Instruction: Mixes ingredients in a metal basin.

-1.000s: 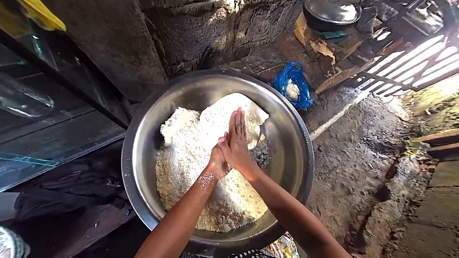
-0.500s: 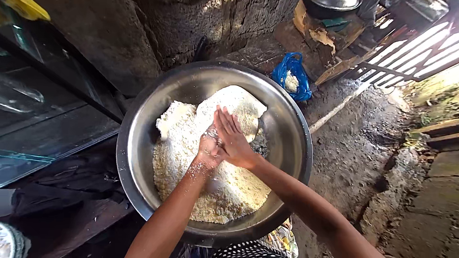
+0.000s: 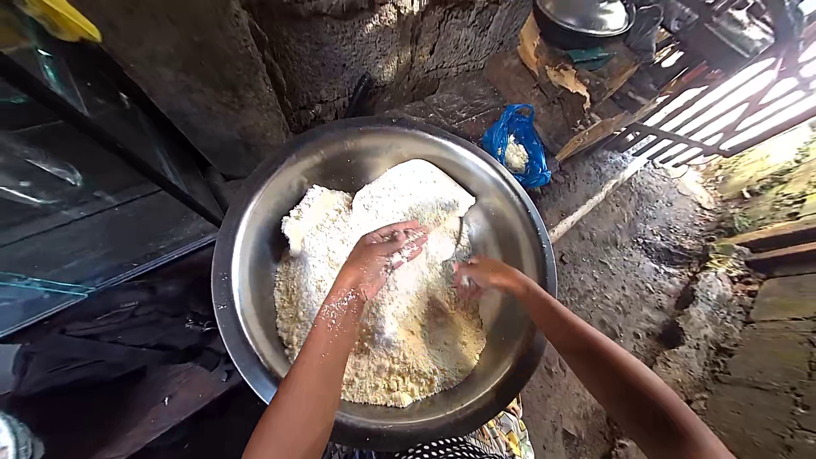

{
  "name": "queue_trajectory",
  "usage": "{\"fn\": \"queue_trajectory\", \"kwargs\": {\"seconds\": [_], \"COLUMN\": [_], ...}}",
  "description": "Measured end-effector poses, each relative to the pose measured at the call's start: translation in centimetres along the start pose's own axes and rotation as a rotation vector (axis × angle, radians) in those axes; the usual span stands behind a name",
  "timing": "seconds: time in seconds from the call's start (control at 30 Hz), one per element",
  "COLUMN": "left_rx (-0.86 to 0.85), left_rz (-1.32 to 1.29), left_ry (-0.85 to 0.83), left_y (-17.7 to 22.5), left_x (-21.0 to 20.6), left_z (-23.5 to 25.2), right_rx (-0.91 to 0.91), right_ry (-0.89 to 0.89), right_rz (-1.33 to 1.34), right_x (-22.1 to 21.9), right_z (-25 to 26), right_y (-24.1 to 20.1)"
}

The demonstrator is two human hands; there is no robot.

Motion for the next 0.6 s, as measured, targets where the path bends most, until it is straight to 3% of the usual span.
{"fn": "queue_trajectory", "kwargs": {"seconds": [0.07,0.13,0.27,0.37,0.47,0.6], "left_rx": [-0.115,-0.178,-0.123,-0.055,0.001,0.020], "left_rz": [0.021,0.204,0.745,0.852,0.844,0.871], "left_ry": [0.130,0.267,0.430,0.502,0.476,0.275], "left_y": [1.5,2.7,3.8,2.5,0.3,-0.3], "left_x": [1.2,2.9,6.3,8.5,8.5,6.7], "left_z": [-0.2,-0.6,-1.1,-0.3,1.0,1.9], "right_rx": [-0.137,-0.154,-0.159,-0.043,0.129,0.265], "right_ry": [-0.111,-0.138,-0.062,-0.095,-0.073,-0.020], "right_rz": [0.216,0.432,0.794,0.970,1.080,1.200], "right_x": [-2.5,-5.4,-8.9,-9.7,-11.5,-13.5], "right_z": [1.1,1.5,2.1,2.2,3.0,3.3], "right_y": [2.0,1.5,-0.1,-0.5,-2.0,-6.1]}}
Point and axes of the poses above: each hand's wrist, its own z-axis towards the middle knuckle, its own x-axis out of the back of the hand, y = z × x, the point moved 3 cm from there along z, towards the middle knuckle, and after that the axes turned 5 degrees about -x, right-handed, at the moved point
